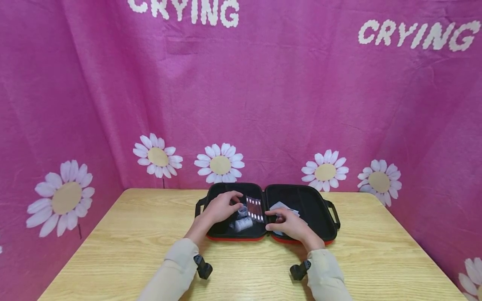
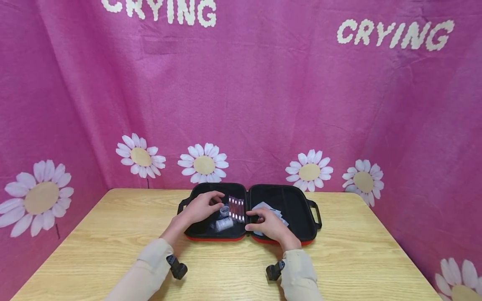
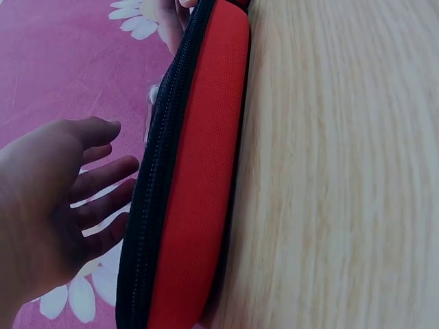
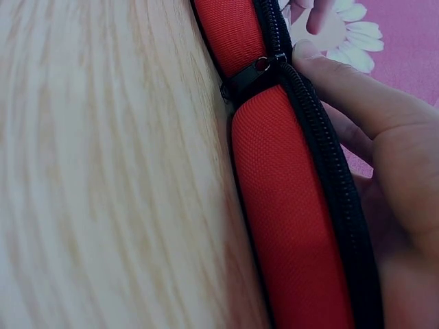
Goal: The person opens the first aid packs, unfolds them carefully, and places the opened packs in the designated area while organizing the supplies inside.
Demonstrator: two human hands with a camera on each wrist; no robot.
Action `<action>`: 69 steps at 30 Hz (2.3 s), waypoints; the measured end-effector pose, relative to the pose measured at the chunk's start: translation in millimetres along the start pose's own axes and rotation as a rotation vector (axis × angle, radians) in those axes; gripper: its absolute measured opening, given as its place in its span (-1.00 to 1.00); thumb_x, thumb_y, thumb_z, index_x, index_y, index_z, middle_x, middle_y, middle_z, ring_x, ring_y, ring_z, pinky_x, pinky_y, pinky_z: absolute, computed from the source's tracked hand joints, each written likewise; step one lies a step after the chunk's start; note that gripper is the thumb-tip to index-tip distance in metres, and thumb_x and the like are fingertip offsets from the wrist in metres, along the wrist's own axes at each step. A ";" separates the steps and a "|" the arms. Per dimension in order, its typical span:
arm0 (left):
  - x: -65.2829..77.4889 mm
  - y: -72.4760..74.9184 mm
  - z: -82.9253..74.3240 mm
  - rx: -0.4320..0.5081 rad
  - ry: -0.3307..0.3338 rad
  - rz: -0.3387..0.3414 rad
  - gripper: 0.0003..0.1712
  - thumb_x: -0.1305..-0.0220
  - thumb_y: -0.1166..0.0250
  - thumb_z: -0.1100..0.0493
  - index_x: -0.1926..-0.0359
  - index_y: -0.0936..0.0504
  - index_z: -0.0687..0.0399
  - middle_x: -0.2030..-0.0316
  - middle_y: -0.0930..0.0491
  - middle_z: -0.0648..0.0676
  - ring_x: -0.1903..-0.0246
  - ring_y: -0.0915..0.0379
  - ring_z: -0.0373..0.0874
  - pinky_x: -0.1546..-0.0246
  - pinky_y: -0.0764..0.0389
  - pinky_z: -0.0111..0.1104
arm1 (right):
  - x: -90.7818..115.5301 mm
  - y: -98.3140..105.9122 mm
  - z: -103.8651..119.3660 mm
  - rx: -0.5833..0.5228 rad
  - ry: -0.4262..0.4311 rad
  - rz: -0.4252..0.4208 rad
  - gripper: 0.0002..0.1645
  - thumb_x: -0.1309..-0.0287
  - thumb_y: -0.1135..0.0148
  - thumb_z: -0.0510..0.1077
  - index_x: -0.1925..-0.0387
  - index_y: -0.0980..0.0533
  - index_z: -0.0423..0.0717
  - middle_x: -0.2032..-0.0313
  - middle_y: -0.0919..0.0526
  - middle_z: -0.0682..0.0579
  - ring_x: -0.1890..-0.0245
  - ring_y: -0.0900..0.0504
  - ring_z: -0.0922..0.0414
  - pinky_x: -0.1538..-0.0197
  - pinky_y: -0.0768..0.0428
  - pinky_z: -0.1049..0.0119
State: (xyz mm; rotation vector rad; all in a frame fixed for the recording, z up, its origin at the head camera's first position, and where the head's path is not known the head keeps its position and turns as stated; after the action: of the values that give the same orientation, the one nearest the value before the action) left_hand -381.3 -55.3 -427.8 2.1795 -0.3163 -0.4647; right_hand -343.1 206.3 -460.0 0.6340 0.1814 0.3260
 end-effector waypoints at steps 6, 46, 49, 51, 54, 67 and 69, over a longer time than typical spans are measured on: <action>-3.4 -2.7 0.6 0.019 -0.008 0.022 -0.55 -0.34 -0.26 0.03 -0.21 -0.57 0.02 0.15 -0.71 -0.04 0.17 -0.60 -0.19 0.06 -0.56 -0.19 | -2.6 -0.5 1.5 0.010 0.005 0.002 -0.39 -0.13 -0.43 0.02 -0.22 -0.55 -0.03 0.06 -0.53 -0.09 0.27 -0.40 0.10 0.24 -0.39 0.27; -7.6 -18.0 -6.4 0.088 -0.007 0.074 -0.66 -0.22 -0.34 0.09 -0.02 -0.73 -0.02 0.25 -0.70 -0.07 0.26 -0.56 -0.27 0.19 -0.56 -0.33 | -3.0 -2.6 0.0 0.014 0.020 -0.014 -0.40 -0.12 -0.44 0.00 -0.20 -0.56 -0.05 0.09 -0.53 -0.10 0.30 -0.40 0.12 0.27 -0.40 0.32; -5.8 -14.0 -1.7 0.116 -0.009 0.031 -0.68 -0.19 -0.33 0.16 0.00 -0.74 0.01 0.30 -0.70 -0.05 0.34 -0.55 -0.30 0.24 -0.55 -0.36 | -3.0 -2.5 0.0 0.014 0.023 -0.015 -0.40 -0.12 -0.44 0.00 -0.20 -0.56 -0.04 0.05 -0.54 -0.08 0.28 -0.41 0.12 0.25 -0.41 0.31; -4.9 -10.9 1.9 0.139 -0.009 0.006 -0.68 -0.17 -0.32 0.21 0.02 -0.74 0.03 0.32 -0.71 -0.04 0.37 -0.53 -0.32 0.26 -0.54 -0.39 | -2.5 -2.2 -0.2 0.009 0.020 -0.014 -0.40 -0.12 -0.44 0.00 -0.20 -0.56 -0.04 0.03 -0.54 -0.07 0.28 -0.40 0.12 0.25 -0.41 0.31; -3.8 -5.3 6.7 0.162 -0.023 -0.036 -0.66 -0.12 -0.31 0.28 0.04 -0.74 0.10 0.36 -0.71 0.01 0.40 -0.52 -0.33 0.29 -0.52 -0.43 | -1.9 -1.3 -0.5 0.007 0.017 -0.009 -0.39 -0.13 -0.43 0.00 -0.22 -0.55 -0.05 0.02 -0.52 -0.08 0.29 -0.39 0.12 0.26 -0.40 0.30; 8.4 22.3 27.4 0.130 0.062 -0.129 -0.67 -0.11 -0.34 0.28 0.05 -0.74 0.12 0.37 -0.70 0.01 0.37 -0.52 -0.24 0.25 -0.50 -0.35 | -2.2 -2.0 -1.9 0.001 -0.004 -0.005 -0.36 -0.12 -0.44 0.00 -0.23 -0.54 -0.06 0.04 -0.52 -0.06 0.28 -0.37 0.11 0.26 -0.37 0.27; 9.3 25.9 31.8 0.124 0.065 -0.132 -0.67 -0.11 -0.33 0.29 0.05 -0.74 0.15 0.36 -0.70 0.04 0.35 -0.52 -0.21 0.24 -0.50 -0.35 | -2.0 -2.4 -2.0 0.003 0.001 -0.004 -0.36 -0.12 -0.44 0.00 -0.23 -0.54 -0.06 0.06 -0.51 -0.07 0.29 -0.37 0.11 0.26 -0.37 0.27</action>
State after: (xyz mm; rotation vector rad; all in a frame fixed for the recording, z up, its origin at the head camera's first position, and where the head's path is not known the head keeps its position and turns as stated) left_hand -388.3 -96.8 -426.9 2.3404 -0.1704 -0.4570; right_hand -344.9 204.9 -462.9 0.6361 0.1843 0.3220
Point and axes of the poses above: each hand's wrist, its own x-axis away from the middle knuckle, its own y-axis out of the back of the hand, z = x × y, the point moved 1 cm from there along -x, towards the middle knuckle
